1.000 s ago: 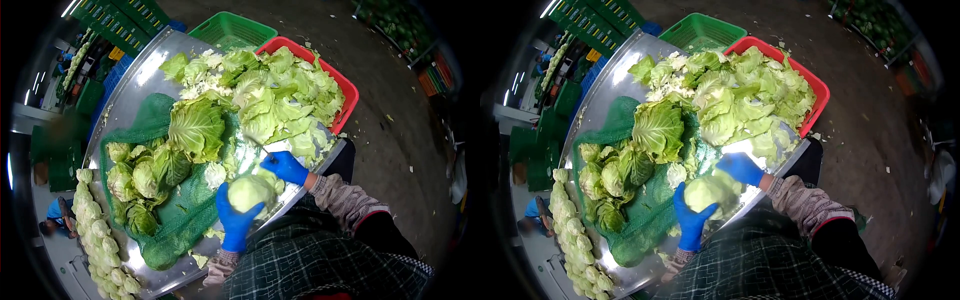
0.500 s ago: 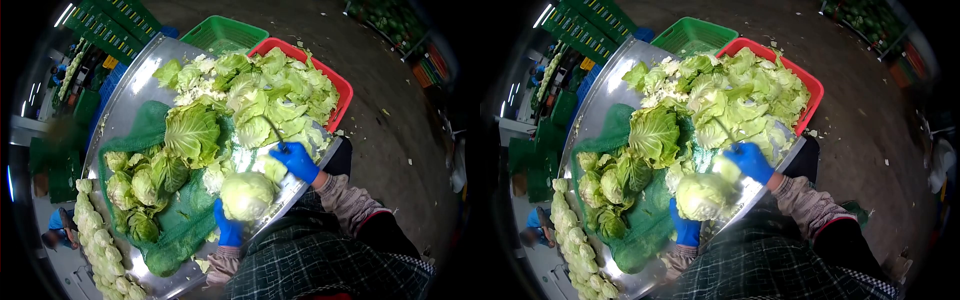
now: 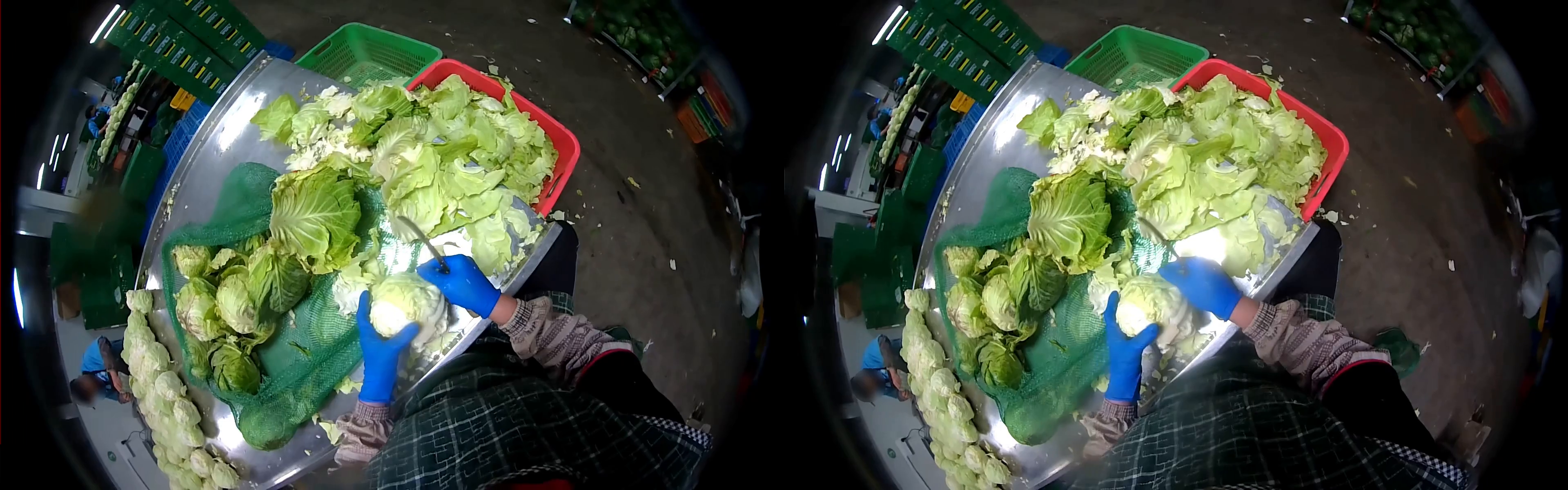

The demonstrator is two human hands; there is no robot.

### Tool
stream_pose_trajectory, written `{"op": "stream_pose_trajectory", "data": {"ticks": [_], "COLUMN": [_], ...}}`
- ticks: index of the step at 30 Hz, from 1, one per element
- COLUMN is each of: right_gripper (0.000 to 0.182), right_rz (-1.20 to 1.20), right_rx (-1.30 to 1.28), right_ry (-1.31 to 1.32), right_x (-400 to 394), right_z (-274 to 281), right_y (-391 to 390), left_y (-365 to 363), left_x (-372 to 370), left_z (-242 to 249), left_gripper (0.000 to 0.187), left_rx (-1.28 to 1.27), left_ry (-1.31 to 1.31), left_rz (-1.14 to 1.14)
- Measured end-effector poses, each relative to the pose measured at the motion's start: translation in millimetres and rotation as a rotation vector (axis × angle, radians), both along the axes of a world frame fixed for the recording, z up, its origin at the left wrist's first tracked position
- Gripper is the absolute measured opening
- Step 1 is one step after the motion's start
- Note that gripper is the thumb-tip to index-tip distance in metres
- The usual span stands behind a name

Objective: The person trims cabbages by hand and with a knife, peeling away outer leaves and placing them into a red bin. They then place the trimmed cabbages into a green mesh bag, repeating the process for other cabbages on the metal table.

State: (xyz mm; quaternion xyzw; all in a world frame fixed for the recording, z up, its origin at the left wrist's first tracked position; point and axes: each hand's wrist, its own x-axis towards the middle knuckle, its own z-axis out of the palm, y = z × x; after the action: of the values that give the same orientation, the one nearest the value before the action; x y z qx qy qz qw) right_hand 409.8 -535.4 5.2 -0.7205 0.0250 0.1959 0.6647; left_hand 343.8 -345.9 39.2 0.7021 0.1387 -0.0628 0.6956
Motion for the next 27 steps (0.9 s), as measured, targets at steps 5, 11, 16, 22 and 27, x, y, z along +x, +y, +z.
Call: {"op": "stream_pose_trajectory", "data": {"ticks": [5, 11, 16, 22, 27], "right_gripper": [0.050, 0.059, 0.065, 0.063, 0.046], "right_rz": [0.101, 0.131, 0.188, 0.267, 0.161], "right_rx": [-0.227, -0.486, -0.446, -0.604, -0.419], "right_ry": [-0.330, -0.677, -0.733, -0.523, -0.321], "right_x": [-13, -10, -12, -2, 35], "right_z": [-6, -15, -5, 20, 8], "right_y": [-4, -2, -8, 6, 10], "left_y": [8, -8, 3, 9, 6], "left_x": [12, 18, 35, 40, 38], "left_z": [-14, 10, 5, 3, 0], "left_gripper": [0.082, 0.117, 0.116, 0.114, 0.115], "left_rx": [0.048, 0.672, 0.303, 0.490, 0.478], "left_ry": [0.101, -0.256, -0.213, -0.190, -0.195], "left_rz": [0.094, -0.220, -0.170, -0.206, -0.170]}}
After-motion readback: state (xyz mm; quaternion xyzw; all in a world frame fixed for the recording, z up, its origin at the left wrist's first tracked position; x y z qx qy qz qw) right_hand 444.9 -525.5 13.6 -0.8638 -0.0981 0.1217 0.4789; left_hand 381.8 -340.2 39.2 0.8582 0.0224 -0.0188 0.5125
